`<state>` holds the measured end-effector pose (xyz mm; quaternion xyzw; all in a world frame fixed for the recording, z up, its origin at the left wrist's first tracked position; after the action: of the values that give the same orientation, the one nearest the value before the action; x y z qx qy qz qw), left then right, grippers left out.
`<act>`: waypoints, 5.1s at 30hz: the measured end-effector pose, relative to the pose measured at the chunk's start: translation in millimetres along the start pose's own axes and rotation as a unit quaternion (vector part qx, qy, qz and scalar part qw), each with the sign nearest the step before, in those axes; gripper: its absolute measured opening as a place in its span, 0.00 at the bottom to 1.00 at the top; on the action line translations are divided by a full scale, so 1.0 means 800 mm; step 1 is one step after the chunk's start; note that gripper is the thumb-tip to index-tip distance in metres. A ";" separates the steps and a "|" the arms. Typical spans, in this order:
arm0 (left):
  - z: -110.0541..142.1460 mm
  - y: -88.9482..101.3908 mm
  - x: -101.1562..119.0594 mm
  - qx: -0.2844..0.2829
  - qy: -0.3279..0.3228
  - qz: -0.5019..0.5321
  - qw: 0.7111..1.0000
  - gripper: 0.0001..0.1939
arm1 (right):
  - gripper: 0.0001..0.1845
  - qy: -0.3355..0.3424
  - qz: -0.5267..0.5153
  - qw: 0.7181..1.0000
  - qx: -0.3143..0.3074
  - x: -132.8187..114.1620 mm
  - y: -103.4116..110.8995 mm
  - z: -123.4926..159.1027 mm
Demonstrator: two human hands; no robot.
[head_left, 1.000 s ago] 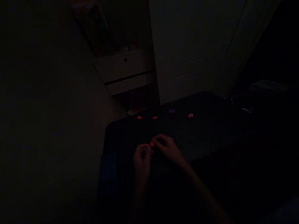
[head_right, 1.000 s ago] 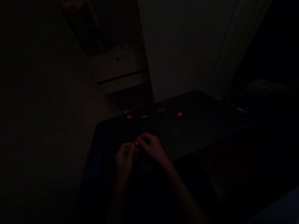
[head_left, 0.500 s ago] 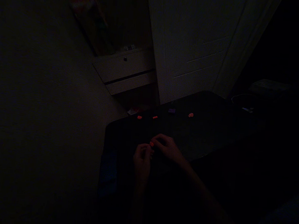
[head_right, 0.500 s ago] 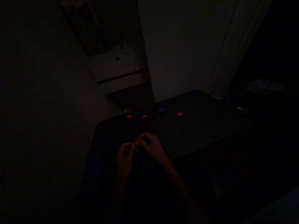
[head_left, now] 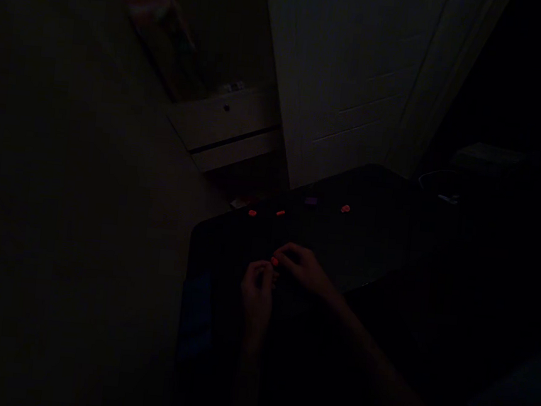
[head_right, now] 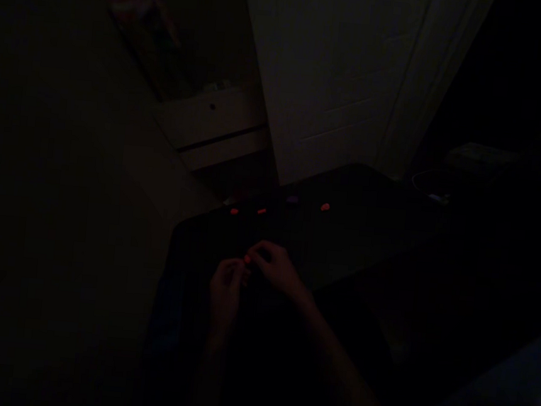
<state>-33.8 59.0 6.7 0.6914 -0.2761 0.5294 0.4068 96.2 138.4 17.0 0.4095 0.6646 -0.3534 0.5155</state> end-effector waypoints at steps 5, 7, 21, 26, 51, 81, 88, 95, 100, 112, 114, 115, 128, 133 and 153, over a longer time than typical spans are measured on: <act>0.001 0.000 0.004 0.001 -0.001 0.004 1.000 0.13 | 0.08 -0.001 -0.004 1.000 0.001 0.001 0.000 0.000; 0.002 0.000 0.004 0.002 -0.001 0.005 1.000 0.13 | 0.08 -0.002 -0.002 1.000 0.002 0.002 0.000 0.000; 0.000 0.001 0.004 0.003 -0.004 -0.007 1.000 0.14 | 0.09 0.000 0.002 1.000 0.001 0.006 0.000 0.000; -0.001 0.002 0.002 0.006 -0.003 -0.008 1.000 0.14 | 0.08 -0.004 -0.004 1.000 0.004 0.003 0.000 0.000; -0.006 0.002 -0.008 0.009 -0.004 -0.005 1.000 0.19 | 0.09 -0.005 -0.013 1.000 0.010 0.003 -0.003 -0.002; -0.005 0.004 -0.005 0.010 -0.001 -0.007 1.000 0.22 | 0.09 -0.003 -0.008 1.000 0.011 0.007 -0.004 -0.003; -0.005 0.003 -0.005 0.007 0.001 -0.016 1.000 0.23 | 0.09 0.001 -0.002 1.000 0.008 0.008 -0.003 -0.003; -0.005 0.003 -0.006 0.010 0.006 -0.003 1.000 0.24 | 0.09 0.002 -0.005 1.000 0.009 0.004 -0.003 -0.003; -0.005 -0.001 -0.006 0.003 0.009 0.002 1.000 0.23 | 0.08 0.009 0.000 1.000 0.008 0.008 -0.003 -0.005; -0.006 0.000 -0.006 0.002 -0.003 -0.019 1.000 0.25 | 0.09 0.006 0.006 1.000 0.017 0.011 -0.002 -0.004; -0.005 0.000 -0.007 0.001 -0.004 -0.017 1.000 0.25 | 0.08 0.008 0.003 1.000 0.018 0.011 -0.002 -0.004; -0.005 0.000 -0.006 0.000 -0.003 -0.017 1.000 0.25 | 0.08 0.008 0.002 1.000 0.017 0.011 -0.002 -0.004; -0.004 0.001 0.000 -0.001 -0.009 -0.012 1.000 0.26 | 0.09 0.012 0.001 1.000 0.017 0.009 -0.002 -0.003; -0.003 0.001 0.003 0.000 -0.011 -0.022 1.000 0.26 | 0.09 0.010 0.001 1.000 0.015 0.007 -0.003 -0.002; -0.003 0.002 0.003 0.000 -0.011 -0.026 1.000 0.26 | 0.09 0.004 0.002 1.000 0.017 0.004 -0.003 -0.003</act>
<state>-35.7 60.2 9.5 0.7040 -0.2622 0.5110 0.4178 92.3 140.0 14.3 0.4212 0.6596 -0.3623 0.5062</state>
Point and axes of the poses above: each hand's wrist, its own z-axis away from the middle knuckle, its own y-axis out of the back of the hand, x = y × z, the point moved 7 cm from there along -z, towards the middle knuckle, and after that the axes turned 9 degrees about -z, right-handed, at the moved point
